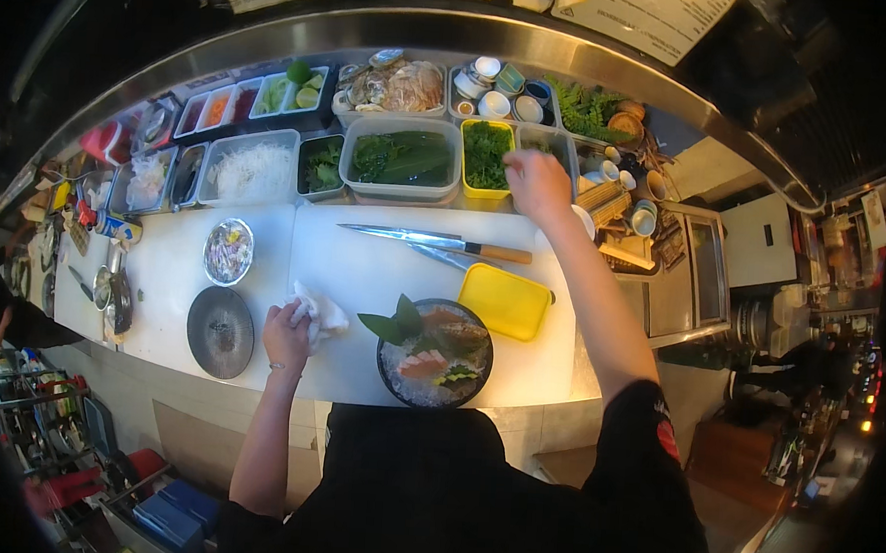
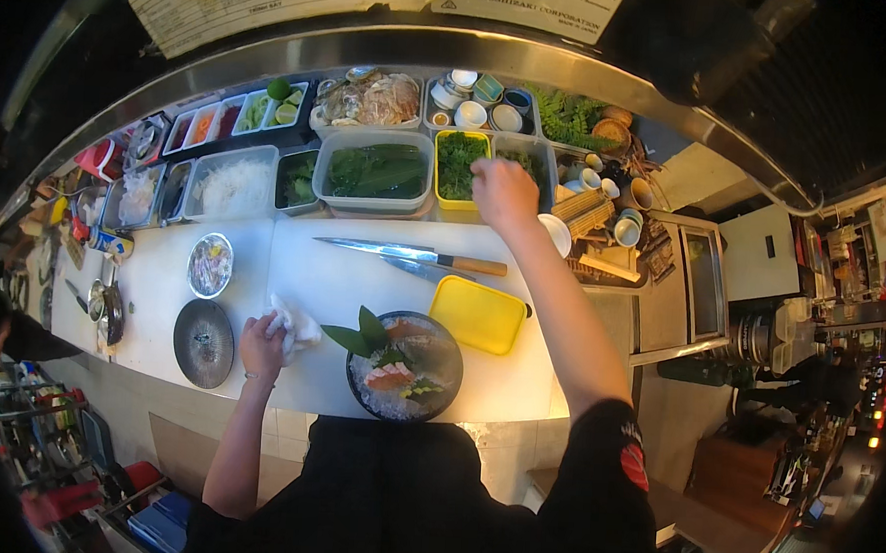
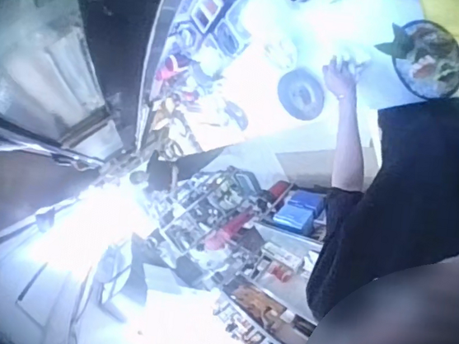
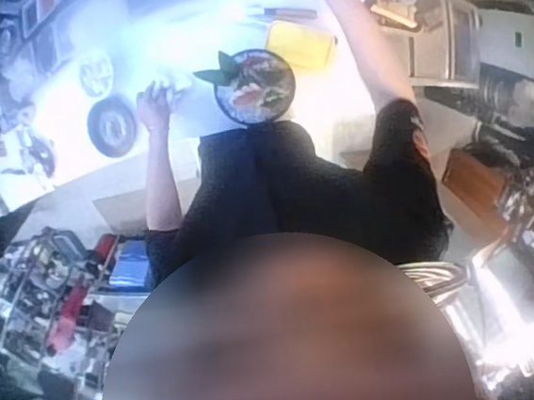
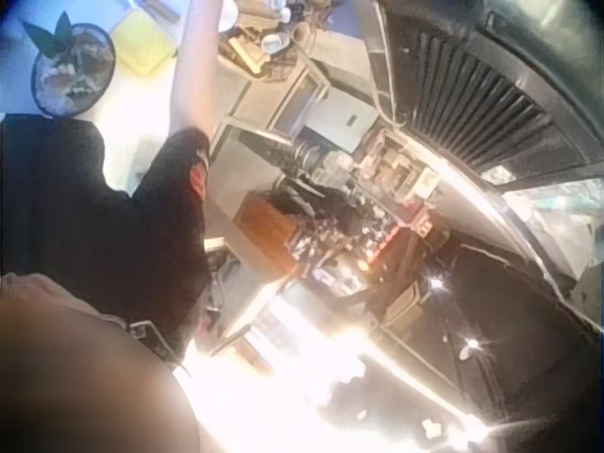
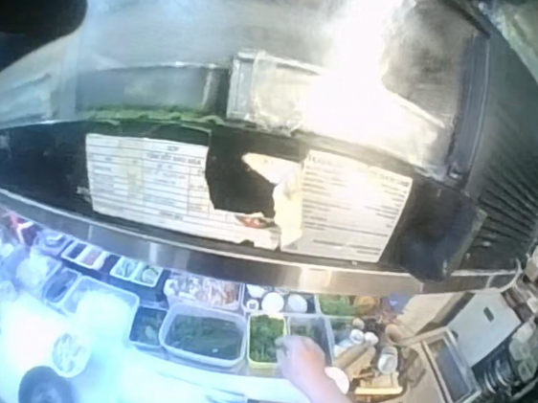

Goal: The person assembles a sushi bowl by arranging green leaves, sliced fish, and garnishes on a bed of ice in a bowl. They handle each item by hand, placing them carefully to create a visually appealing presentation.

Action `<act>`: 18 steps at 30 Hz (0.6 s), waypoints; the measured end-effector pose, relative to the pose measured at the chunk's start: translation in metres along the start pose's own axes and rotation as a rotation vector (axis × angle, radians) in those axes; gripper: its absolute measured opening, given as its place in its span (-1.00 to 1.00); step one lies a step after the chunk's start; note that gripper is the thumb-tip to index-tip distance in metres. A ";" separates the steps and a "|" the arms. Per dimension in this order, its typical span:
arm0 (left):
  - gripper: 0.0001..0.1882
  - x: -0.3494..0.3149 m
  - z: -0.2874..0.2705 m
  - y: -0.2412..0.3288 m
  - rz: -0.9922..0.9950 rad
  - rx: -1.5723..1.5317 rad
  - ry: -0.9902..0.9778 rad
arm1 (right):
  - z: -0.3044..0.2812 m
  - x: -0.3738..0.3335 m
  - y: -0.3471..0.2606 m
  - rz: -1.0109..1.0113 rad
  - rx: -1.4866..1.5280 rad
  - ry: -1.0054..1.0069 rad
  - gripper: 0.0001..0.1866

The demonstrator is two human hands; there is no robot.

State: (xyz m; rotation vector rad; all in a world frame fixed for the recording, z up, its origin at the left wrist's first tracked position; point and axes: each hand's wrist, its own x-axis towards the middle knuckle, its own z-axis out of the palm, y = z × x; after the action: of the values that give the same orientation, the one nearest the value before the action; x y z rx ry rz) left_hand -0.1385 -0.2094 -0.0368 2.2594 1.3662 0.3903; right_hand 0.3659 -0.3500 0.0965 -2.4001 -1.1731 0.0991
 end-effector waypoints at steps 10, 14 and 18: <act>-0.43 -0.029 -0.030 0.006 -0.176 -0.185 -0.026 | 0.041 0.095 0.069 -0.038 0.128 -0.159 -0.81; -0.47 -0.004 -0.050 0.049 -0.159 -0.331 0.097 | 0.001 0.088 0.073 0.357 0.881 -0.358 -0.68; -0.59 0.034 -0.078 0.158 0.020 -0.633 -0.049 | -0.036 0.053 0.058 0.433 1.226 -0.541 -0.62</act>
State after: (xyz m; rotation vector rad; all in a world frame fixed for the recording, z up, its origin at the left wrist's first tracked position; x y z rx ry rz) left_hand -0.0401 -0.2229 0.1133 1.7429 1.0078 0.6626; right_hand 0.4506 -0.3538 0.1102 -1.4419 -0.4462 1.2544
